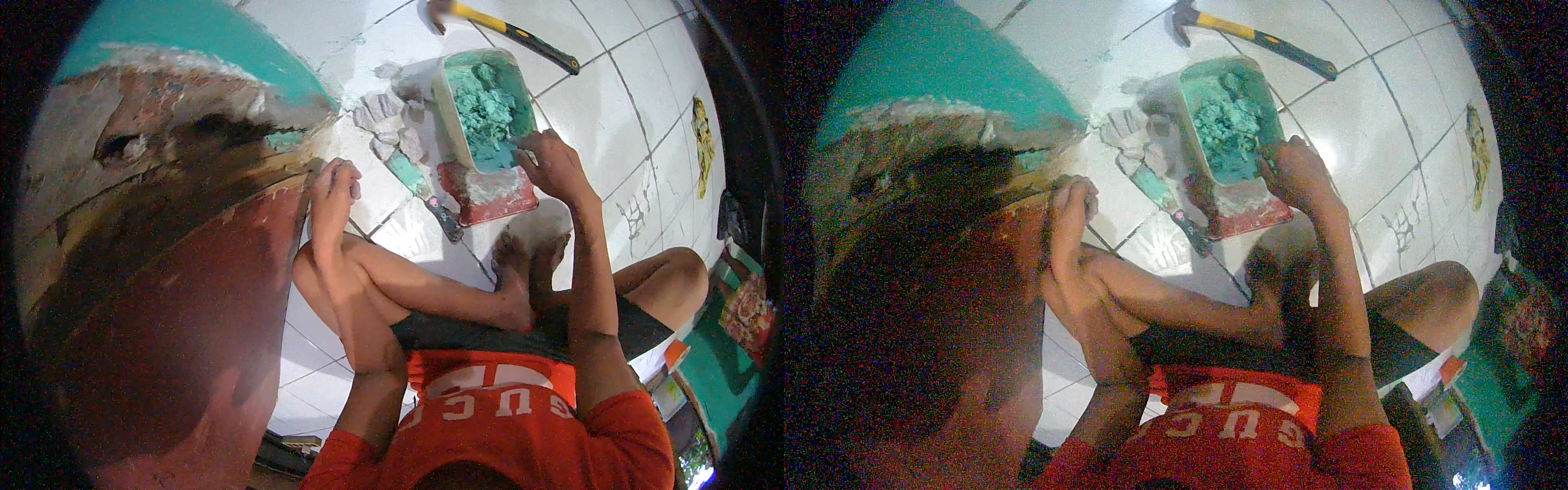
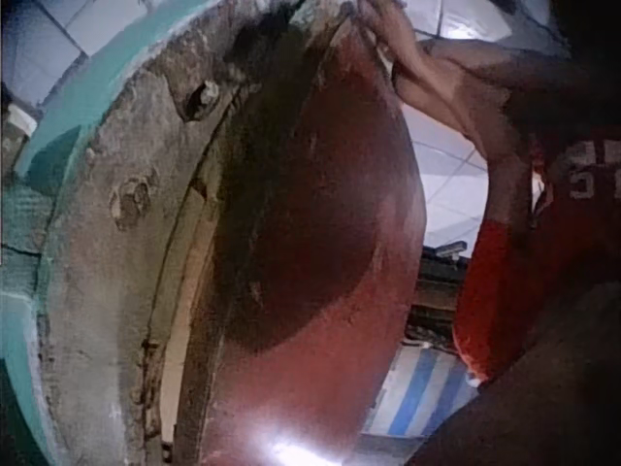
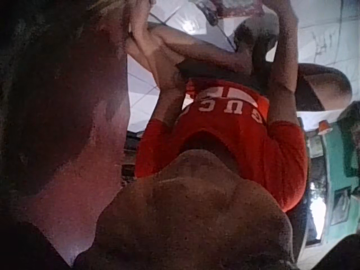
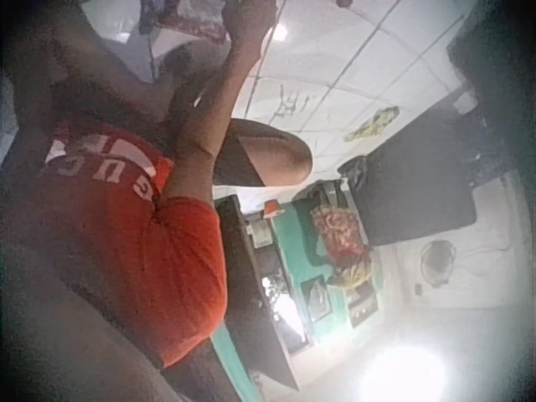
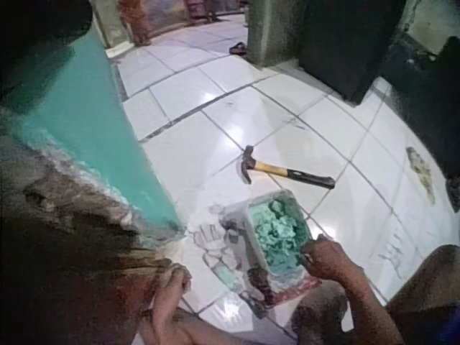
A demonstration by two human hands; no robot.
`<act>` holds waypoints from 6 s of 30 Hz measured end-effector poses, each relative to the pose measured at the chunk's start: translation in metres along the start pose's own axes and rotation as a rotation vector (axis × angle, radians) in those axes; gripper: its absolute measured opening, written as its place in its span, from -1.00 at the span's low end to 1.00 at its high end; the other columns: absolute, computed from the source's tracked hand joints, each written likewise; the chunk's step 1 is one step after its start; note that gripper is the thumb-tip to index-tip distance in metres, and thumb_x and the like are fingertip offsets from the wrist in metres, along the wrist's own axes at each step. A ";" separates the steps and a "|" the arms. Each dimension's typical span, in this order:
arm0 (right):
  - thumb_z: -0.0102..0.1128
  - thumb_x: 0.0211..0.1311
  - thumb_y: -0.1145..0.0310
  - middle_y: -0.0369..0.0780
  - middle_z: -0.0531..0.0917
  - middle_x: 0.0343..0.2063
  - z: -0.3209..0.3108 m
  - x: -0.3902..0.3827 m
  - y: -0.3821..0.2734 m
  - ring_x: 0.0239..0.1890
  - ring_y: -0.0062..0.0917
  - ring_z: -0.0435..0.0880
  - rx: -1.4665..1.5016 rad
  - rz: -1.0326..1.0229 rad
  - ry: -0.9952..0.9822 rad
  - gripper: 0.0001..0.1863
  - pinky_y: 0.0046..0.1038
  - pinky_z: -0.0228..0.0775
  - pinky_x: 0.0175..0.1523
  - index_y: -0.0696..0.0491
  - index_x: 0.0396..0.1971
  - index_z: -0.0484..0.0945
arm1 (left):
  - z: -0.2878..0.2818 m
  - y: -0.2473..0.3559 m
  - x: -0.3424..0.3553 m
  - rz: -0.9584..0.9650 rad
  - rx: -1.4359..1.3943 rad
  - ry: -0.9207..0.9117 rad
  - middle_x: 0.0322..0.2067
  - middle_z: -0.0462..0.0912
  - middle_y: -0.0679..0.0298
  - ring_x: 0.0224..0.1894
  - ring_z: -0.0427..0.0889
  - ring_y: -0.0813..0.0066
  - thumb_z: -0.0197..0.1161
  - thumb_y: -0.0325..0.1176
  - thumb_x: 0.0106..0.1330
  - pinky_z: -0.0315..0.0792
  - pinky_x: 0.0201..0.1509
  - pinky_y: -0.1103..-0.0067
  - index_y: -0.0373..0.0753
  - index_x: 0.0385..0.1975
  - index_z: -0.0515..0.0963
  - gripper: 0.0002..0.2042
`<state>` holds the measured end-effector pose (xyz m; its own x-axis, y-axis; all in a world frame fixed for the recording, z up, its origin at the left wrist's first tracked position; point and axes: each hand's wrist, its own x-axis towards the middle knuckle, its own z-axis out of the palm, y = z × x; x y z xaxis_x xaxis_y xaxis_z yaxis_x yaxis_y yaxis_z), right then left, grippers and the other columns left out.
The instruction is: The person applies a green filler material to a damaged section of a wooden door frame and adjacent wall using a small putty knife, then smooths the filler by hand and with a cloth.
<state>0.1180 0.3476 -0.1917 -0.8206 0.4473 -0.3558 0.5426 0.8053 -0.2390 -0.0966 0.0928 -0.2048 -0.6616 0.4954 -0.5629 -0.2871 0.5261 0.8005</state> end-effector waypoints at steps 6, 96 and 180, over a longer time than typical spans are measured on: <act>0.16 0.01 0.36 -0.15 0.59 -0.37 0.010 0.012 0.001 -0.26 -0.27 0.51 -0.092 0.012 -0.183 -0.79 -0.31 0.36 -0.14 0.02 -0.30 0.59 | 0.005 -0.002 0.000 0.048 -0.008 -0.006 -0.71 0.33 0.38 -0.64 0.28 0.69 -0.04 -0.27 0.24 0.14 -0.57 0.69 -0.30 -0.59 0.41 -0.75; -0.25 0.26 -0.01 -0.05 0.56 -0.61 0.073 0.138 -0.238 -0.52 -0.15 0.56 0.624 -0.616 -0.063 -0.52 -0.22 0.41 -0.40 -0.02 0.00 0.40 | 0.003 -0.044 -0.005 0.046 0.610 -0.220 -0.28 0.48 -0.18 -0.15 0.40 -0.19 -0.06 -0.16 0.22 0.24 -0.08 0.15 -0.36 -0.27 0.43 -0.66; 0.04 0.09 0.17 -0.33 0.46 -0.70 0.102 0.151 -0.221 -0.62 -0.51 0.52 0.357 -0.880 0.408 -0.82 -0.46 0.35 -0.59 -0.06 -0.46 0.50 | 0.005 -0.034 0.000 -0.064 0.541 -0.310 -0.27 0.54 -0.06 -0.12 0.44 -0.09 -0.08 -0.10 0.25 0.27 -0.02 0.24 -0.35 -0.13 0.40 -0.59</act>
<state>-0.1073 0.1971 -0.2849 -0.9152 -0.0926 0.3922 -0.3119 0.7789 -0.5441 -0.0833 0.0781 -0.2325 -0.3999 0.5860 -0.7047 0.1256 0.7967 0.5912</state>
